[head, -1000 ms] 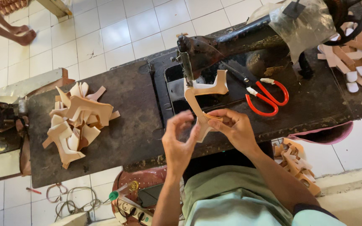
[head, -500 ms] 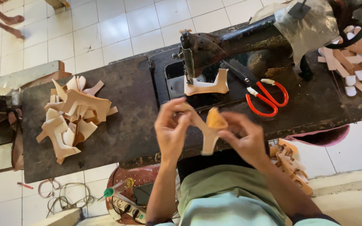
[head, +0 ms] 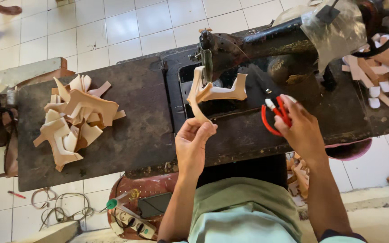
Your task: The person uses a sewing machine to stitch beige shoe parts, repeatedly aligning the pieces under the needle, sewing along the edges, and trimming excess thread with scissors. The finished pieces are placed on the table beside the machine.
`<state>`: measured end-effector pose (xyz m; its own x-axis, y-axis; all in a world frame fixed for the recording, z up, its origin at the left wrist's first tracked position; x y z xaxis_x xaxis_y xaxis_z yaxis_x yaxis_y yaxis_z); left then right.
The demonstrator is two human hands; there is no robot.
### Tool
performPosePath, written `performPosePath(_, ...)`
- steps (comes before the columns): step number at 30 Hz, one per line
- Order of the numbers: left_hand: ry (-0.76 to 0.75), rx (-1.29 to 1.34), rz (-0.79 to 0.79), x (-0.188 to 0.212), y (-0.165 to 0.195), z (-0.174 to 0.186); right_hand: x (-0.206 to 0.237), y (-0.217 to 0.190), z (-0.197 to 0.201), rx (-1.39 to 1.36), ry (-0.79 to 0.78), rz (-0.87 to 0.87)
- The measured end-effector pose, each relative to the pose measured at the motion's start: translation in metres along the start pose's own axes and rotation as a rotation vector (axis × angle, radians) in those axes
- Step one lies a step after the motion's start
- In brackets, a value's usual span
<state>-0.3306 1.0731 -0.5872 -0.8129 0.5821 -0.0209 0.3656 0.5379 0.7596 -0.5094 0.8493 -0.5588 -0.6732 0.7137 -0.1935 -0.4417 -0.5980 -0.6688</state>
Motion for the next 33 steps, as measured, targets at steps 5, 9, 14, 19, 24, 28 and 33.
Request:
performPosePath(5, -0.04, -0.188, 0.007, 0.0, 0.005, -0.019, 0.028, -0.047, -0.001, -0.155, 0.008, 0.235)
performPosePath(9, -0.066, -0.273, -0.005, 0.006, 0.012, -0.023, 0.046, -0.068, -0.016, -0.114, -0.093, 0.298)
performPosePath(14, -0.11, -0.305, -0.006, 0.017, 0.017, -0.016, 0.054, -0.087, -0.017, -0.102, -0.086, 0.422)
performPosePath(19, -0.131, -0.292, -0.013, 0.023, 0.023, -0.01, 0.063, -0.086, -0.024, -0.106, -0.136, 0.433)
performPosePath(24, -0.149, -0.259, -0.012, 0.029, 0.028, -0.011, 0.078, -0.078, -0.036, -0.129, -0.116, 0.445)
performPosePath(28, -0.243, -0.59, -0.048, 0.035, 0.046, -0.019, 0.077, -0.063, -0.039, -0.026, -0.088, 0.413)
performPosePath(33, -0.339, -1.41, -0.511, 0.055, 0.123, -0.017, 0.051, -0.013, -0.012, 0.031, 0.1, 0.127)
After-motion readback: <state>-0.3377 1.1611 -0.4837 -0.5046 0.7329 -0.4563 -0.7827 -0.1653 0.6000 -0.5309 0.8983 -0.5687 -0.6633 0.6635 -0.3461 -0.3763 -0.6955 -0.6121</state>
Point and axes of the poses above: each hand's wrist, its own x-axis away from the middle knuckle, its own z-axis out of the back of the hand, y = z × x, the point moved 9 cm from there along -x, towards the middle knuckle, and after that the axes turned 3 degrees about -z, right-handed, at the moved point
